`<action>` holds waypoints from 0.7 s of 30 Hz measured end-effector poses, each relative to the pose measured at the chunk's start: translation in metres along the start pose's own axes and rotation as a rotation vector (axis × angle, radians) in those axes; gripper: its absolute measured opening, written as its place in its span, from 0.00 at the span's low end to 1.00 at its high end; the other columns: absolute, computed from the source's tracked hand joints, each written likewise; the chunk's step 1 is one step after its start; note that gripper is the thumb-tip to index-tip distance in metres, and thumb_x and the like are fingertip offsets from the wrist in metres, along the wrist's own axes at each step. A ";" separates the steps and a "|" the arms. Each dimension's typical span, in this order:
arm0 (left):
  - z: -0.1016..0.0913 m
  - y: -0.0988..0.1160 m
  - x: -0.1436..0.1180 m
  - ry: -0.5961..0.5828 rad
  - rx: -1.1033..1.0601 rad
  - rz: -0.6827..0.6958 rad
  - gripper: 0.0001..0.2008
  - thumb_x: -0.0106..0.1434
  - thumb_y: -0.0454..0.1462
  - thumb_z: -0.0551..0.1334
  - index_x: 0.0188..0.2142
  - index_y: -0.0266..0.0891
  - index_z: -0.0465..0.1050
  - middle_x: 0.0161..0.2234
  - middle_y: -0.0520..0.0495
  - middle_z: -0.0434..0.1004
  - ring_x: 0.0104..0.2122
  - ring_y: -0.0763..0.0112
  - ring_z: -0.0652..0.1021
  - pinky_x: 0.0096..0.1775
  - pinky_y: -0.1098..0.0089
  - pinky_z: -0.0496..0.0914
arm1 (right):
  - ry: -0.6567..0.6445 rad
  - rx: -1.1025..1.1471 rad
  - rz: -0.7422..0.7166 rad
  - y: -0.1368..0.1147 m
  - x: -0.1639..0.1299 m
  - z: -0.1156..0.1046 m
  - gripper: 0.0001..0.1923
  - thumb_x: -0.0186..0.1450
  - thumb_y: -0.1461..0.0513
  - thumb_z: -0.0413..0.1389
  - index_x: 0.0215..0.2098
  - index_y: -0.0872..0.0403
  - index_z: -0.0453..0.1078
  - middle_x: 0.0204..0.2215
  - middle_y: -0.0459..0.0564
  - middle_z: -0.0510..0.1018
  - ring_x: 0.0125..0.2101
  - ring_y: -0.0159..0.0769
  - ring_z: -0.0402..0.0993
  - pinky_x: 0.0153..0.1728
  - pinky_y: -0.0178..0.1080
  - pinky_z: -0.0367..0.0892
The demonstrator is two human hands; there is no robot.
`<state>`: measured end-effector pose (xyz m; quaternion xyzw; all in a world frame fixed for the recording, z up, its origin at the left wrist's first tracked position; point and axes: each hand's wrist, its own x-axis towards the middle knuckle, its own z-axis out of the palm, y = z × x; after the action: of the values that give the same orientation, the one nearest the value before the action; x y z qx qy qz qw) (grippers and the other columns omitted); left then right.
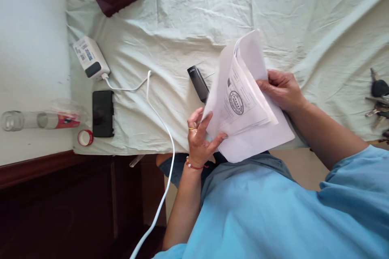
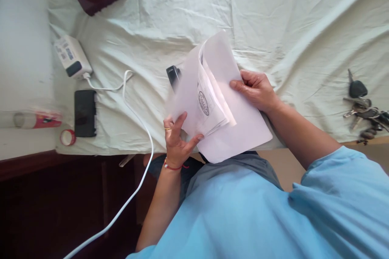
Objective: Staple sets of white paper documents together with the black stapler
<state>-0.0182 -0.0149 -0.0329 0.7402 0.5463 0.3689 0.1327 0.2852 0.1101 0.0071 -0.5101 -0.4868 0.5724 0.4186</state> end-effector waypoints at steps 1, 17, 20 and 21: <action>0.000 0.000 0.001 0.005 -0.017 0.013 0.37 0.68 0.62 0.72 0.68 0.47 0.75 0.65 0.35 0.71 0.61 0.49 0.79 0.61 0.45 0.80 | 0.001 -0.004 -0.002 0.000 0.000 0.000 0.31 0.56 0.37 0.78 0.27 0.49 0.74 0.23 0.45 0.71 0.24 0.31 0.62 0.19 0.37 0.57; 0.009 -0.007 -0.009 0.114 -0.012 0.040 0.49 0.64 0.62 0.76 0.75 0.49 0.63 0.67 0.32 0.70 0.61 0.46 0.79 0.61 0.45 0.79 | -0.014 -0.003 0.011 -0.002 -0.002 0.001 0.30 0.58 0.38 0.78 0.27 0.51 0.72 0.24 0.44 0.69 0.23 0.29 0.59 0.19 0.37 0.54; 0.011 -0.006 -0.009 0.171 0.045 0.108 0.57 0.63 0.63 0.76 0.81 0.52 0.52 0.73 0.29 0.63 0.69 0.40 0.74 0.62 0.44 0.78 | -0.023 -0.005 0.018 -0.001 -0.002 0.000 0.31 0.57 0.37 0.78 0.28 0.50 0.73 0.24 0.45 0.70 0.24 0.31 0.62 0.20 0.37 0.56; 0.011 -0.006 -0.009 0.183 0.058 0.130 0.59 0.63 0.63 0.76 0.82 0.54 0.48 0.75 0.28 0.60 0.72 0.38 0.72 0.63 0.43 0.77 | -0.023 -0.006 0.021 -0.001 -0.002 0.000 0.31 0.57 0.37 0.78 0.28 0.50 0.73 0.24 0.45 0.70 0.24 0.31 0.62 0.20 0.37 0.56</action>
<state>-0.0161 -0.0184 -0.0478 0.7407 0.5177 0.4266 0.0366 0.2857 0.1083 0.0083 -0.5098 -0.4878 0.5813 0.4054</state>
